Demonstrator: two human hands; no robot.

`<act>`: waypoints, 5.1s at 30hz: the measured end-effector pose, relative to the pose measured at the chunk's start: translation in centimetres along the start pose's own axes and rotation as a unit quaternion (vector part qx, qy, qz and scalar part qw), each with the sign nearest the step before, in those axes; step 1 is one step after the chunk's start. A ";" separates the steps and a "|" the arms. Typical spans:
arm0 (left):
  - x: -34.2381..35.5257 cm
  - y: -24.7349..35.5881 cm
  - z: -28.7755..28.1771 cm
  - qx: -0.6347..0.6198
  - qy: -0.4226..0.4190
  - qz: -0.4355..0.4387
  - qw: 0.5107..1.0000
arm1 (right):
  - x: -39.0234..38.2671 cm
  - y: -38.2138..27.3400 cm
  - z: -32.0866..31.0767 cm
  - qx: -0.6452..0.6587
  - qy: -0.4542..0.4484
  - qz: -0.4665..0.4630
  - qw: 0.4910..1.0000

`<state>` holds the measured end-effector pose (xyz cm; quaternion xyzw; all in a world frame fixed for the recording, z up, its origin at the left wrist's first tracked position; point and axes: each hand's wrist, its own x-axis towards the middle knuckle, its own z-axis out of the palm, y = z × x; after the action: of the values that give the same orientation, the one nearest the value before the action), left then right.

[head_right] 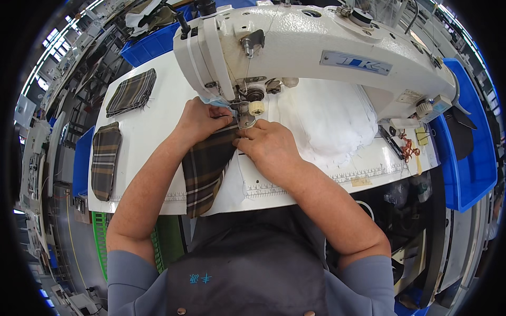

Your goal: The recorder aligns plaid leather pouch components and sews them together using an industrial sewing machine.

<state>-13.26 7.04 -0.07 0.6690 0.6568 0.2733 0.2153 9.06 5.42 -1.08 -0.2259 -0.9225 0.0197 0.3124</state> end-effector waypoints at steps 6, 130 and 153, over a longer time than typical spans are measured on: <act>1.4 0.1 0.2 0.010 -0.017 -0.011 1.000 | 0.2 0.0 -0.4 -0.023 -0.004 0.012 1.000; -5.5 -0.4 -0.2 0.000 -0.064 0.291 0.954 | 1.1 0.9 -2.2 0.067 -0.054 -0.035 0.996; -1.6 -1.1 -0.4 0.043 0.010 0.289 0.956 | 1.1 1.4 -0.8 -0.005 -0.049 0.003 0.999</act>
<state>-14.31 5.50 -0.62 0.8359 0.4490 0.3021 0.0920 9.33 7.10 -0.08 -0.2286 -0.9361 0.0272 0.2658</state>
